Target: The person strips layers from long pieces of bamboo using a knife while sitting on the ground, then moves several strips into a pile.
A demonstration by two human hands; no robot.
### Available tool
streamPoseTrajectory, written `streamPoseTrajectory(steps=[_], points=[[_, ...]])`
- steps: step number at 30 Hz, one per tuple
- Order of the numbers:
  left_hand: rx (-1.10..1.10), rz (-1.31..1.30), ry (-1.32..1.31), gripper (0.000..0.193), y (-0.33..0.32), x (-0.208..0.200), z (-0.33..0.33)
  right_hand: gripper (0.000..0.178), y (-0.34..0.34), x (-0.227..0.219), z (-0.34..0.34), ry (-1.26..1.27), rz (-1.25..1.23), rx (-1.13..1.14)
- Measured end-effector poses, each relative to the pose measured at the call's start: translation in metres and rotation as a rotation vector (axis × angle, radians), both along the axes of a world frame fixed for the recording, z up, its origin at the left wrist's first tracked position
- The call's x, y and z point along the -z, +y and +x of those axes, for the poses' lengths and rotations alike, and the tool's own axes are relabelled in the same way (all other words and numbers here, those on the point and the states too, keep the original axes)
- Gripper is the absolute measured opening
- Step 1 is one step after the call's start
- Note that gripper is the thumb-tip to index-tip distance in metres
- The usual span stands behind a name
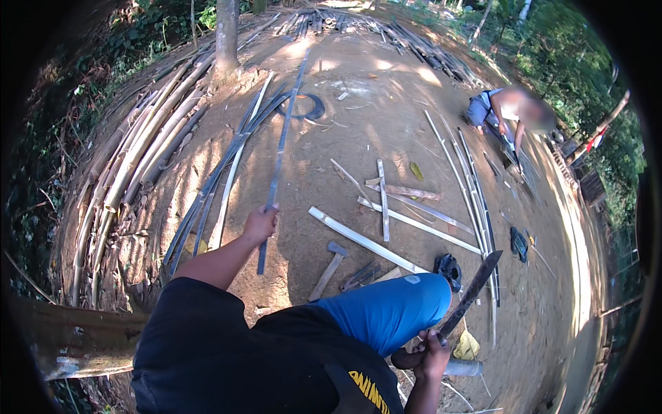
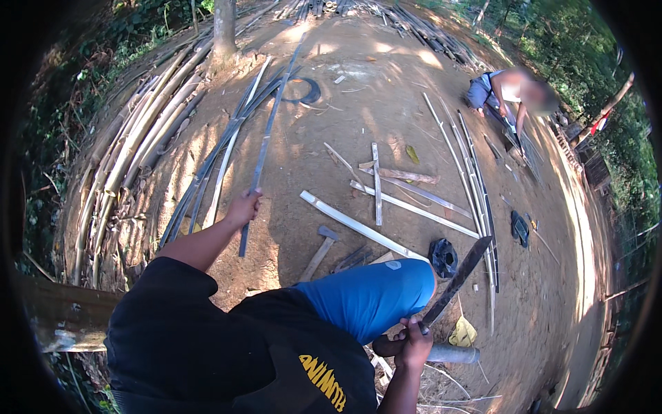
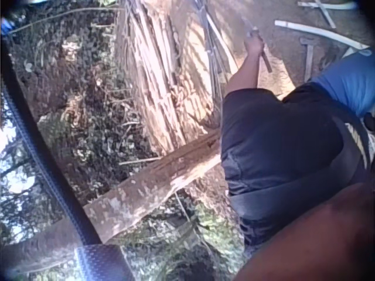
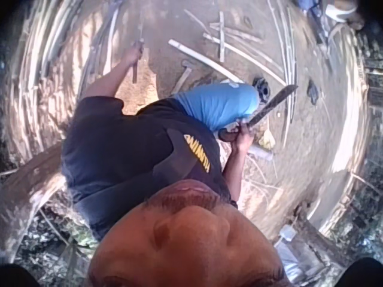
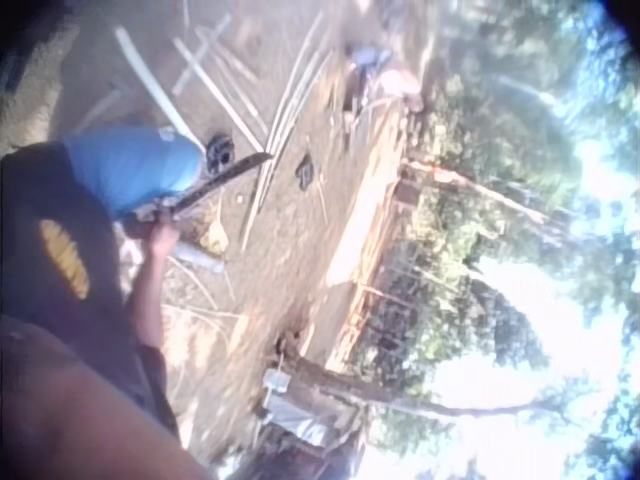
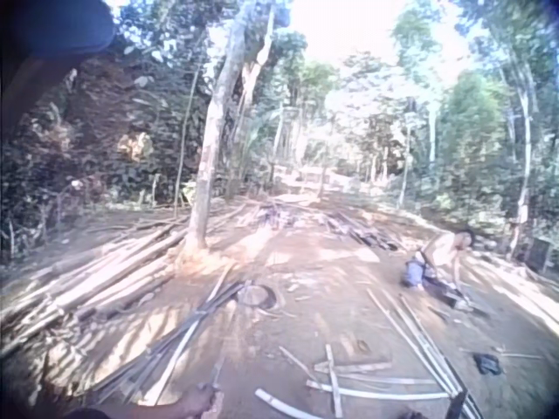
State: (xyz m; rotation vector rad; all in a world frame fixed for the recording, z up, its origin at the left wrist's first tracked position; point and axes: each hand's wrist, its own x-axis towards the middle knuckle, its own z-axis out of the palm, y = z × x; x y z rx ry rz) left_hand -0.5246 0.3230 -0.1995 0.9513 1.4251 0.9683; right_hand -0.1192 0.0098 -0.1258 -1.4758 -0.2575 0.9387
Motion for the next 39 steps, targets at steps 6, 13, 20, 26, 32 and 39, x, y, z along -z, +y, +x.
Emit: streamPoseTrajectory(steps=[6,13,20,26,32,39], points=[[-0.015,-0.343,0.376,0.031,-0.011,0.075,-0.129,0.022,-0.005,0.004,0.007,-0.012,-0.023,-0.007],[-0.187,-0.322,1.122,0.04,-0.066,0.105,-0.158,0.02,-0.025,0.016,0.018,0.066,0.013,0.107],[-0.397,-0.288,1.118,0.034,-0.056,0.055,-0.188,0.016,-0.035,0.015,0.03,0.084,0.037,0.175],[-0.422,-0.218,1.119,0.035,-0.015,0.043,-0.222,0.019,-0.036,0.01,0.029,0.058,0.015,0.217],[-0.481,-0.419,1.126,0.053,-0.007,-0.019,-0.205,0.02,-0.037,0.007,0.027,0.045,-0.022,0.237],[-0.572,-0.559,1.266,0.067,0.002,0.001,-0.206,0.019,-0.047,0.005,0.024,0.101,0.001,0.202]])
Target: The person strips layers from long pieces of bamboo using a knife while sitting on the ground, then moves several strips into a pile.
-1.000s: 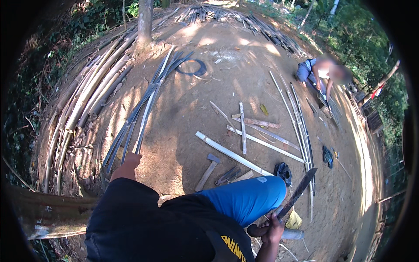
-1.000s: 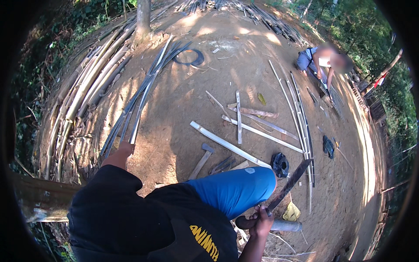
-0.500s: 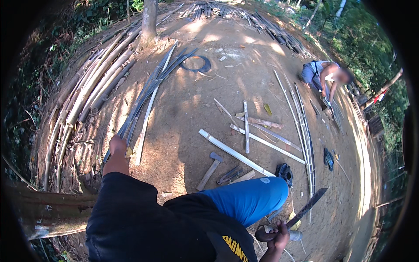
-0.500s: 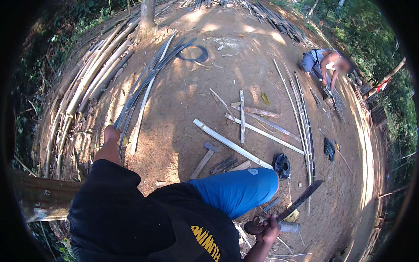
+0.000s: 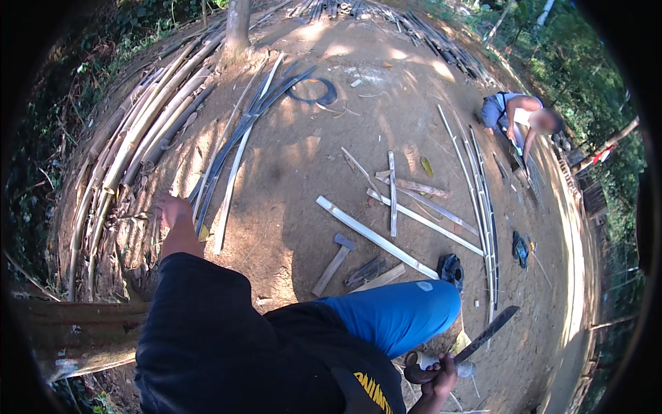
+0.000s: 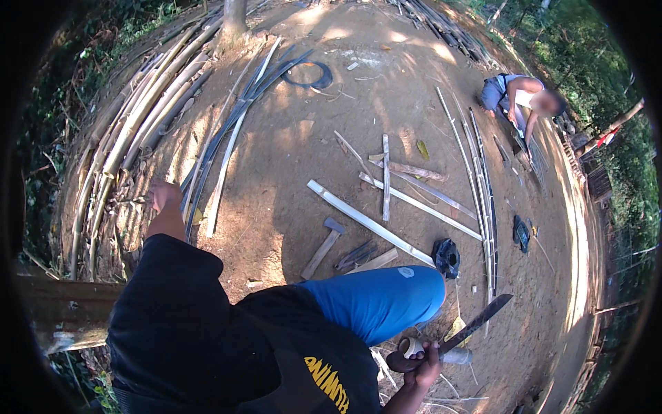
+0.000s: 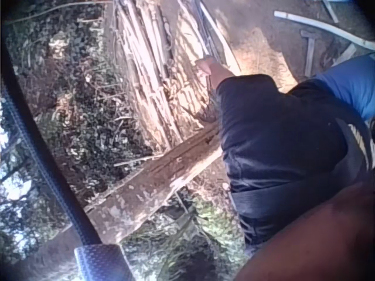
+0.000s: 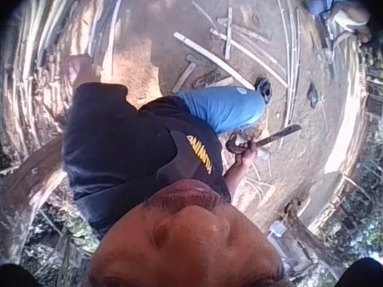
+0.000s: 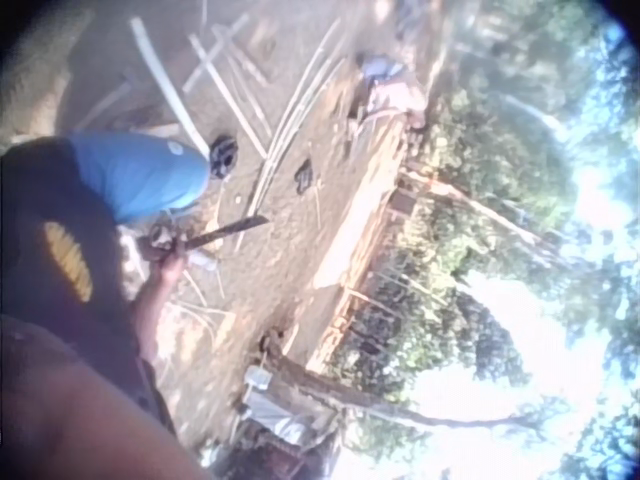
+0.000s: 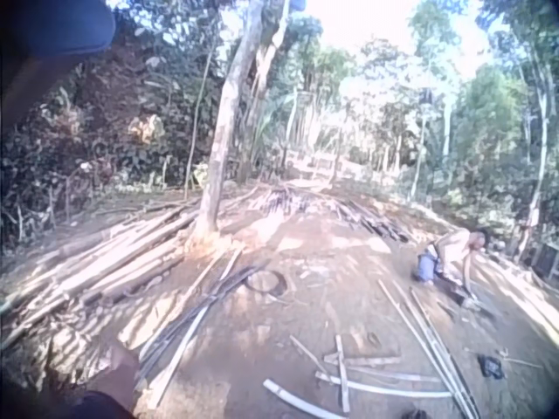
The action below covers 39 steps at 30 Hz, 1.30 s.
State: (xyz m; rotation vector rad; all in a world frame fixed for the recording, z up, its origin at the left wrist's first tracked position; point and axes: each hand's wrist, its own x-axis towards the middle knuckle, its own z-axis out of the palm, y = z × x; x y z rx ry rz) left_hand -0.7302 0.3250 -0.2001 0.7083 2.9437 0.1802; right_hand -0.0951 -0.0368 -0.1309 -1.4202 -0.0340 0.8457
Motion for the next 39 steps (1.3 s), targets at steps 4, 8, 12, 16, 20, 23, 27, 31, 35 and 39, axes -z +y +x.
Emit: streamPoseTrajectory(steps=[4,8,12,16,20,23,27,31,35,39], points=[[0.289,-0.084,-0.185,0.068,-0.003,0.042,0.068,0.02,-0.011,0.001,0.002,-0.019,-0.056,0.088],[0.829,-0.074,-0.447,0.057,0.006,0.069,0.181,0.021,-0.04,0.01,0.011,-0.02,-0.108,0.212],[1.405,0.23,-1.088,0.048,0.006,0.026,0.318,0.022,-0.083,0.002,0.024,-0.014,-0.184,0.218],[2.207,0.177,-1.791,0.04,-0.092,-0.111,0.458,0.02,-0.124,0.007,0.034,0.01,-0.271,0.239],[2.946,-0.656,-2.648,0.046,-0.213,-0.217,0.504,0.016,-0.158,0.009,0.029,-0.023,-0.263,0.15],[2.842,-0.791,-3.041,0.056,-0.278,-0.229,0.482,0.019,-0.145,0.012,0.021,0.033,-0.216,0.416],[2.494,-1.005,-3.328,0.054,-0.299,-0.228,0.492,0.022,-0.172,0.005,0.023,-0.082,-0.274,0.465],[2.613,-0.918,-3.424,0.039,-0.316,-0.232,0.517,0.024,-0.192,0.01,0.011,-0.093,-0.28,0.469],[3.204,-0.135,-3.041,0.03,-0.314,-0.252,0.527,0.025,-0.206,0.012,0.0,-0.093,-0.299,0.491],[3.305,0.042,-2.919,0.033,-0.321,-0.254,0.536,0.025,-0.212,0.012,-0.004,-0.091,-0.352,0.512]])
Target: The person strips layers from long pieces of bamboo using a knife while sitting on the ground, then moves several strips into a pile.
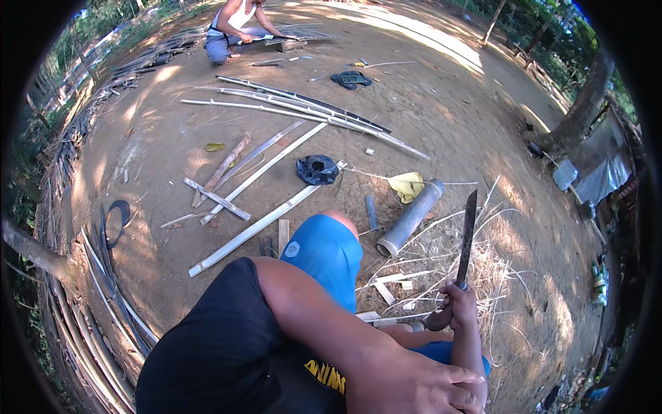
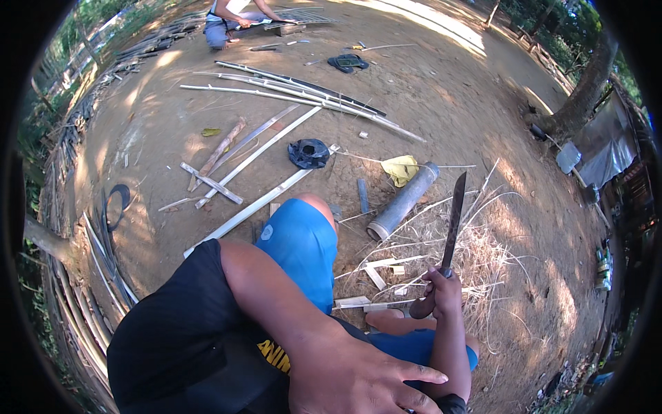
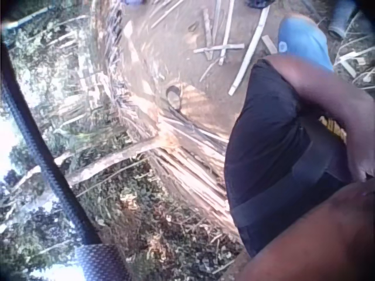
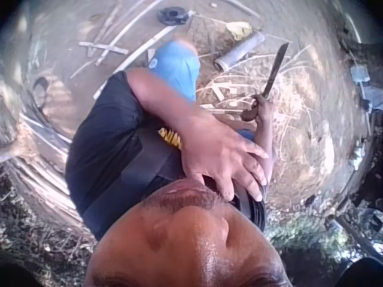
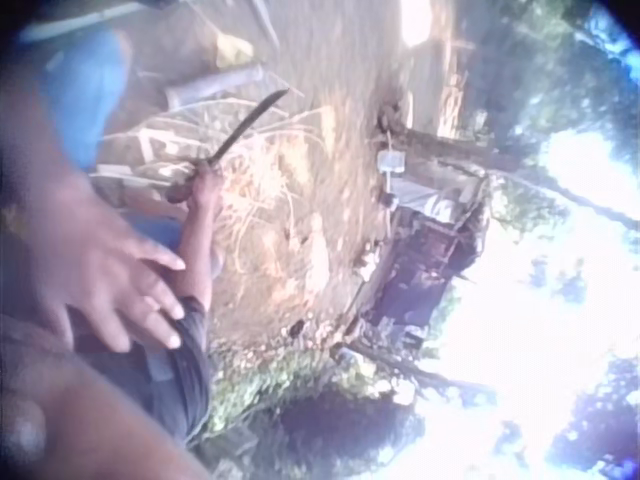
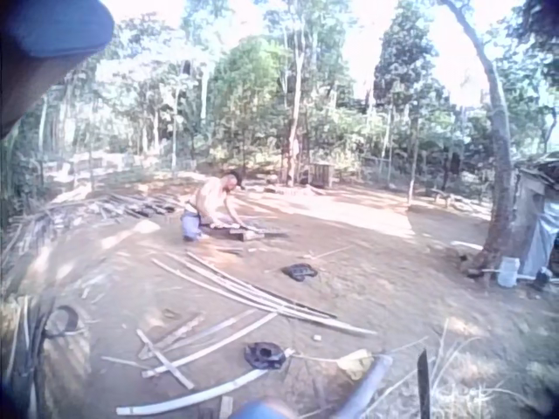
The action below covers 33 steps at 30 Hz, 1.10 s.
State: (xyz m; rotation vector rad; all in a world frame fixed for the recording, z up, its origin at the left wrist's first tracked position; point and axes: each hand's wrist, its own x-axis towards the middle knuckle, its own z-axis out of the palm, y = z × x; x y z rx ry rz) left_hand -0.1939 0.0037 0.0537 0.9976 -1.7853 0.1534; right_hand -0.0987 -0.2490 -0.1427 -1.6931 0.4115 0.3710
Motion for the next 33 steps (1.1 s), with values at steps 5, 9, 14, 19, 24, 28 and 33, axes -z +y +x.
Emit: streamPoseTrajectory(steps=[5,9,14,19,24,28,33], points=[[0.362,-0.024,0.369,0.036,-0.018,0.02,-0.005,0.023,-0.004,0.001,-0.004,0.0,0.038,0.051],[0.345,0.025,0.193,0.036,-0.01,0.019,0.015,0.023,-0.008,-0.002,-0.003,0.002,0.034,0.082],[0.079,-0.018,0.048,0.038,0.0,0.004,0.016,0.023,-0.007,-0.001,-0.001,0.004,0.055,0.077],[0.141,0.072,0.136,0.038,0.003,0.01,0.012,0.022,-0.003,0.0,0.003,-0.016,0.031,0.03],[0.277,0.215,0.054,0.039,0.006,0.014,0.023,0.021,-0.002,-0.002,0.006,-0.02,0.038,0.017],[0.2,0.184,0.074,0.038,0.015,0.013,0.021,0.021,-0.004,0.0,0.009,-0.042,0.059,0.003],[0.218,0.048,0.178,0.04,0.012,0.012,0.012,0.02,0.001,0.0,0.009,-0.034,0.054,0.004]])
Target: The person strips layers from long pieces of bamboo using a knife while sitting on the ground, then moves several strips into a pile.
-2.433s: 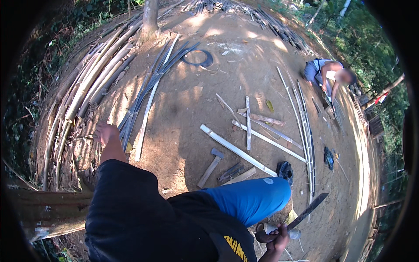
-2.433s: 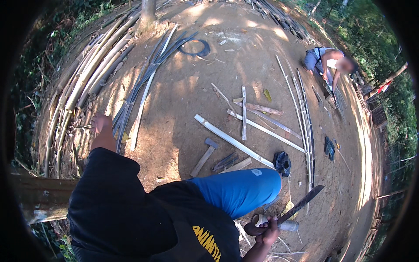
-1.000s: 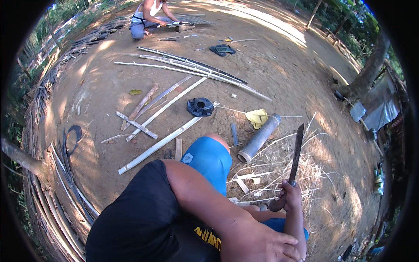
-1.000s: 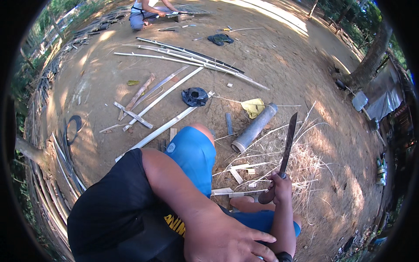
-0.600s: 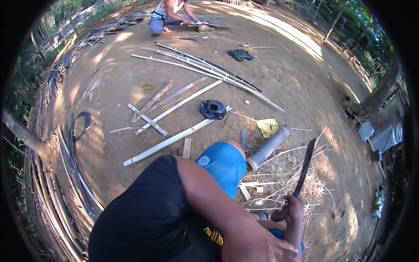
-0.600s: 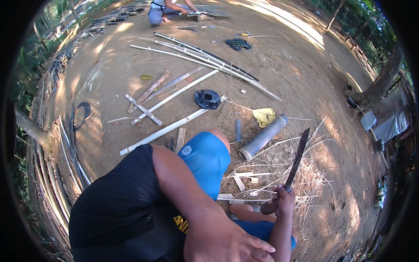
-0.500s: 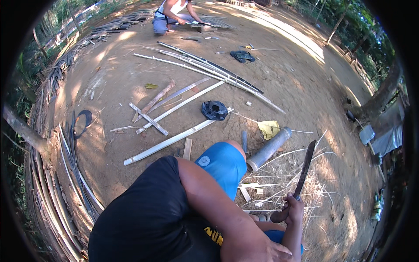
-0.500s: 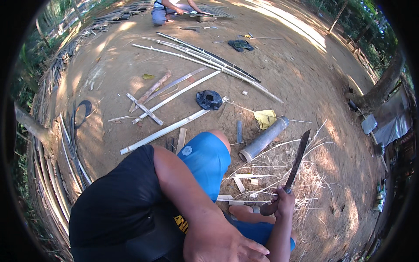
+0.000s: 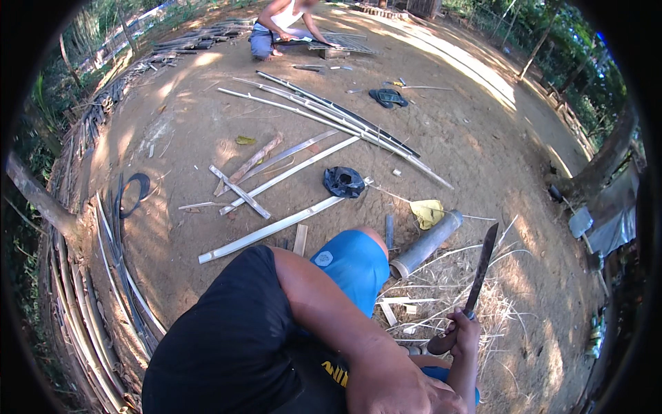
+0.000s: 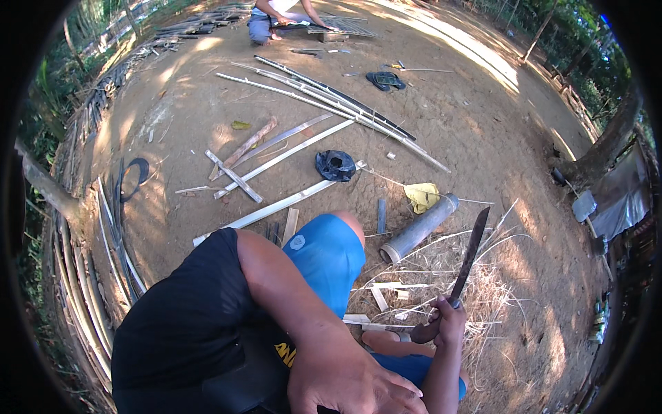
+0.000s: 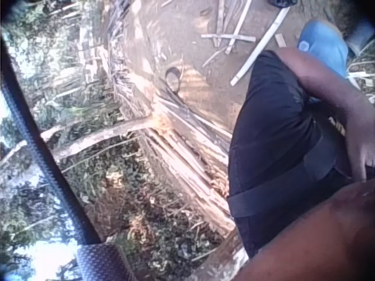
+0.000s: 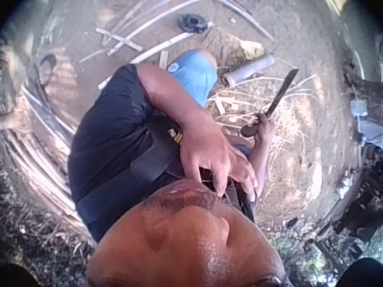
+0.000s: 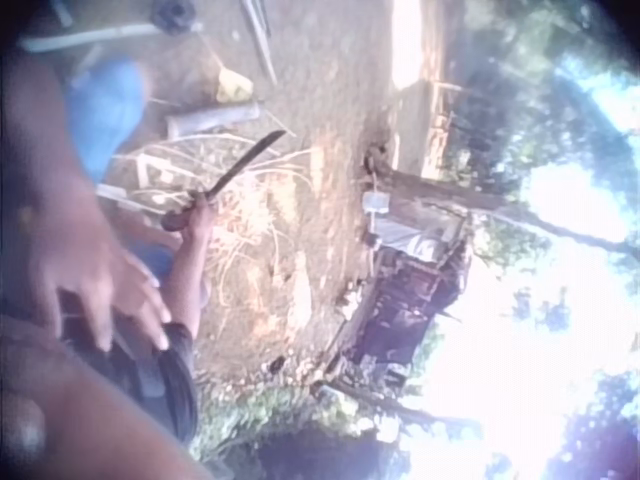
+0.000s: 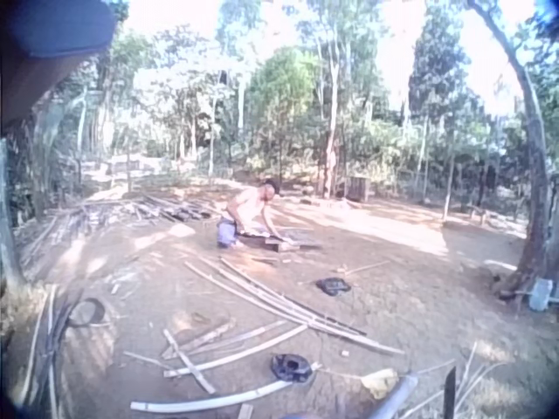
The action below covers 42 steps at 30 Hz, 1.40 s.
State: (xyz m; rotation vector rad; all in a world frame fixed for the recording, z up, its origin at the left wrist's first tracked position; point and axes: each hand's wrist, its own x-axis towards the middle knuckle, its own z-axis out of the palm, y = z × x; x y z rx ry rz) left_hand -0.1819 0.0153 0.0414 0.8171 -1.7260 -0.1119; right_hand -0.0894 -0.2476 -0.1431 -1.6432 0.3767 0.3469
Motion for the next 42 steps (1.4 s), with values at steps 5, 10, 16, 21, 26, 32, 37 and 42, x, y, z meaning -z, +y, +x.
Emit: streamPoseTrajectory(steps=[5,10,16,21,26,32,37,42], points=[[0.046,0.031,0.011,0.041,0.005,0.0,-0.001,0.02,0.002,0.0,-0.001,0.004,0.041,0.009],[0.074,0.126,-0.062,0.045,0.006,0.008,0.001,0.02,0.009,-0.003,-0.002,0.016,0.007,-0.003],[-0.015,0.037,-0.069,0.052,0.005,0.004,-0.006,0.022,0.007,-0.008,-0.002,-0.015,-0.013,-0.001],[0.06,0.097,-0.057,0.052,-0.003,0.006,-0.002,0.023,0.004,-0.004,-0.002,-0.015,0.01,0.027],[-0.008,0.086,-0.065,0.049,0.001,0.002,-0.004,0.023,0.007,-0.003,-0.002,-0.004,0.036,-0.007],[-0.04,0.02,-0.045,0.046,-0.008,-0.001,-0.016,0.023,0.004,-0.005,-0.003,0.004,0.023,0.003],[0.044,0.125,-0.086,0.044,-0.004,0.0,-0.008,0.022,0.005,-0.007,-0.005,-0.018,0.02,0.002],[-0.034,0.079,-0.122,0.045,-0.003,-0.007,-0.009,0.022,0.006,-0.007,-0.006,-0.029,-0.001,-0.004]])
